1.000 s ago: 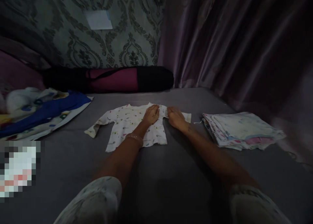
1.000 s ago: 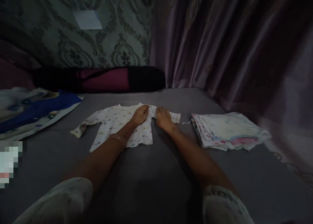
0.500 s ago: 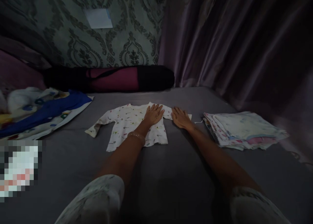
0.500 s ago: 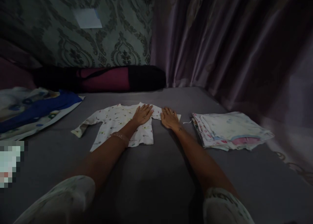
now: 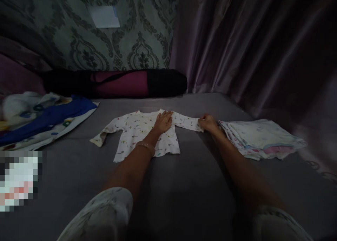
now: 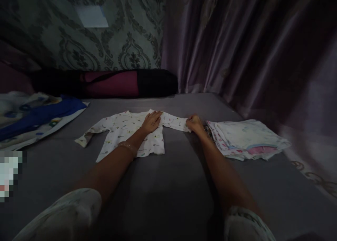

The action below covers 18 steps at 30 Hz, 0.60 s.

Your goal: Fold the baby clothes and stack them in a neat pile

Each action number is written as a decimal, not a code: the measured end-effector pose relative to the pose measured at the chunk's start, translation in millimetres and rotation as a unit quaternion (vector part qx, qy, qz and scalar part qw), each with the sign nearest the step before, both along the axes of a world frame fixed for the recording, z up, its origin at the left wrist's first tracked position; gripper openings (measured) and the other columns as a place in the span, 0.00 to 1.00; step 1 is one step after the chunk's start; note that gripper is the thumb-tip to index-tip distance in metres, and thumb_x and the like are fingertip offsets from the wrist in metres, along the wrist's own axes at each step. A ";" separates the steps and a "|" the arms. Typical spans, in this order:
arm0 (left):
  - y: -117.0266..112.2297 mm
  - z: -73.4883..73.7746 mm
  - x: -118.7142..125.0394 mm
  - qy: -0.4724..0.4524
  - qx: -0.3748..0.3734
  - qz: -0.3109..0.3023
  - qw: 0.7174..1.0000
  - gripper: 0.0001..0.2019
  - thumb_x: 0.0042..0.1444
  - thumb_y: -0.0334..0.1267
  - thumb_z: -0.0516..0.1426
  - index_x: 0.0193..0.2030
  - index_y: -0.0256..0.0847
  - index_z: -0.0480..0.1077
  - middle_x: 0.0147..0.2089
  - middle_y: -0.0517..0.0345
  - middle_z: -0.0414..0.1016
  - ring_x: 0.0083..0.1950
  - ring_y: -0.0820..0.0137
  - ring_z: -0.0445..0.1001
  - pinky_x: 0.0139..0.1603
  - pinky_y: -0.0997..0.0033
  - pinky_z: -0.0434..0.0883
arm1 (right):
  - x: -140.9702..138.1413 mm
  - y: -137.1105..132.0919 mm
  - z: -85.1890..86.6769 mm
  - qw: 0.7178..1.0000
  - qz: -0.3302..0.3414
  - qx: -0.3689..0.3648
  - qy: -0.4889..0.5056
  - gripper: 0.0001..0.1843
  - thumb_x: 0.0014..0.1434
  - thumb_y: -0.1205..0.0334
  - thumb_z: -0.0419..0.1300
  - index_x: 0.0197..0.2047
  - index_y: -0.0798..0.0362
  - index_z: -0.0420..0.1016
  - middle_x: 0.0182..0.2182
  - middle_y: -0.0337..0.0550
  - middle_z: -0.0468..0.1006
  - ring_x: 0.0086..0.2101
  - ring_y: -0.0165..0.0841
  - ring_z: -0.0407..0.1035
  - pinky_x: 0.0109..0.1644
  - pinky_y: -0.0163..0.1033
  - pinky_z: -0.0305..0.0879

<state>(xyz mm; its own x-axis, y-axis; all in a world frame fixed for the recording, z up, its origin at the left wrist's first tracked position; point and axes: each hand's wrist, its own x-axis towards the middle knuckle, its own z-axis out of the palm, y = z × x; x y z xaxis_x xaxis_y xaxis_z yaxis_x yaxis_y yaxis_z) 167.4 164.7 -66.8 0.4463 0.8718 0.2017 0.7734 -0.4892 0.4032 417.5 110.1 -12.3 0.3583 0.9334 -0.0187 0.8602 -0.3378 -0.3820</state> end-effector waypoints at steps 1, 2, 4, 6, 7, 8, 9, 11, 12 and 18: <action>0.2 0.0 0.0 0.003 0.001 -0.003 1.000 0.24 0.68 0.41 0.41 0.69 0.46 0.55 0.72 0.55 0.55 0.73 0.60 0.48 0.71 0.50 0.46 | 1.1 1.6 -1.2 1.000 -0.007 0.014 0.005 0.15 0.59 0.61 0.54 0.48 0.55 0.74 0.40 0.49 0.80 0.39 0.37 0.73 0.38 0.35 0.64; 0.1 0.2 0.2 0.007 0.001 -0.005 1.000 0.24 0.68 0.42 0.41 0.69 0.48 0.55 0.72 0.56 0.55 0.73 0.60 0.48 0.71 0.49 0.46 | 2.7 2.5 -2.9 1.000 -0.010 0.029 0.004 0.15 0.61 0.61 0.53 0.50 0.54 0.72 0.41 0.49 0.79 0.41 0.37 0.73 0.40 0.35 0.64; -0.6 1.4 1.3 0.017 0.000 -0.005 1.000 0.24 0.68 0.45 0.40 0.69 0.49 0.55 0.72 0.56 0.55 0.74 0.58 0.47 0.71 0.47 0.46 | 6.5 1.9 -7.3 0.998 0.000 0.054 -0.012 0.16 0.63 0.62 0.51 0.52 0.54 0.70 0.44 0.50 0.78 0.44 0.37 0.72 0.44 0.35 0.63; -1.7 2.9 3.2 0.030 -0.004 -0.004 1.000 0.25 0.68 0.48 0.39 0.69 0.48 0.55 0.72 0.54 0.55 0.73 0.55 0.47 0.71 0.45 0.45 | 9.0 -2.1 -11.2 0.997 0.029 0.056 -0.045 0.16 0.65 0.64 0.49 0.53 0.53 0.69 0.46 0.51 0.77 0.46 0.39 0.71 0.47 0.37 0.62; -2.4 3.7 4.3 0.035 -0.007 -0.002 0.999 0.26 0.68 0.49 0.38 0.69 0.47 0.56 0.72 0.53 0.54 0.73 0.54 0.47 0.71 0.44 0.45 | 8.7 -4.7 -12.4 0.996 0.043 0.046 -0.065 0.17 0.65 0.65 0.47 0.54 0.53 0.69 0.48 0.53 0.76 0.46 0.40 0.71 0.48 0.39 0.62; -2.9 4.4 5.3 0.040 -0.010 -0.001 0.999 0.27 0.68 0.49 0.38 0.69 0.46 0.56 0.72 0.52 0.54 0.73 0.53 0.47 0.71 0.43 0.44 | 7.0 -7.5 -12.8 0.994 0.051 0.032 -0.088 0.18 0.65 0.66 0.46 0.54 0.54 0.69 0.49 0.55 0.75 0.47 0.42 0.71 0.48 0.40 0.62; -3.5 5.0 6.1 0.045 -0.010 0.000 0.999 0.27 0.68 0.50 0.38 0.69 0.45 0.56 0.72 0.52 0.53 0.73 0.53 0.47 0.71 0.43 0.44 | 3.7 -9.9 -12.2 0.992 0.053 0.019 -0.115 0.18 0.65 0.68 0.46 0.54 0.55 0.70 0.50 0.58 0.74 0.47 0.43 0.70 0.48 0.42 0.61; -4.4 6.0 7.5 0.052 -0.008 0.000 0.999 0.28 0.67 0.51 0.38 0.69 0.45 0.56 0.73 0.52 0.53 0.73 0.53 0.47 0.70 0.42 0.44 | -7.9 -12.3 -9.3 0.984 0.054 0.010 -0.172 0.19 0.64 0.71 0.45 0.53 0.59 0.71 0.50 0.63 0.73 0.50 0.47 0.68 0.50 0.46 0.60; -4.9 6.4 8.1 0.056 -0.007 0.000 0.998 0.28 0.67 0.52 0.38 0.69 0.46 0.56 0.73 0.53 0.53 0.73 0.53 0.47 0.70 0.42 0.44 | -16.2 -11.8 -7.4 0.979 0.061 0.020 -0.194 0.20 0.63 0.72 0.45 0.53 0.61 0.72 0.51 0.65 0.72 0.51 0.49 0.67 0.52 0.48 0.59; -4.9 9.1 12.3 0.089 -0.018 0.005 0.996 0.28 0.67 0.50 0.40 0.70 0.45 0.54 0.74 0.52 0.49 0.74 0.50 0.45 0.71 0.41 0.43 | -77.9 7.8 -9.7 0.954 0.256 0.082 -0.133 0.27 0.68 0.62 0.39 0.66 0.60 0.60 0.65 0.55 0.60 0.64 0.42 0.53 0.65 0.50 0.49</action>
<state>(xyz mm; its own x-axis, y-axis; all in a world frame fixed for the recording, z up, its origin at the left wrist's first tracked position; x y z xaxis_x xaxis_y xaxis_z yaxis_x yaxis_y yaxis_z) 179.8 159.8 -57.7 0.4628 0.8820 0.0886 0.8391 -0.4681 0.2771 339.6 117.9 -22.0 -0.1745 0.9696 0.1714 0.9700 0.1992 -0.1396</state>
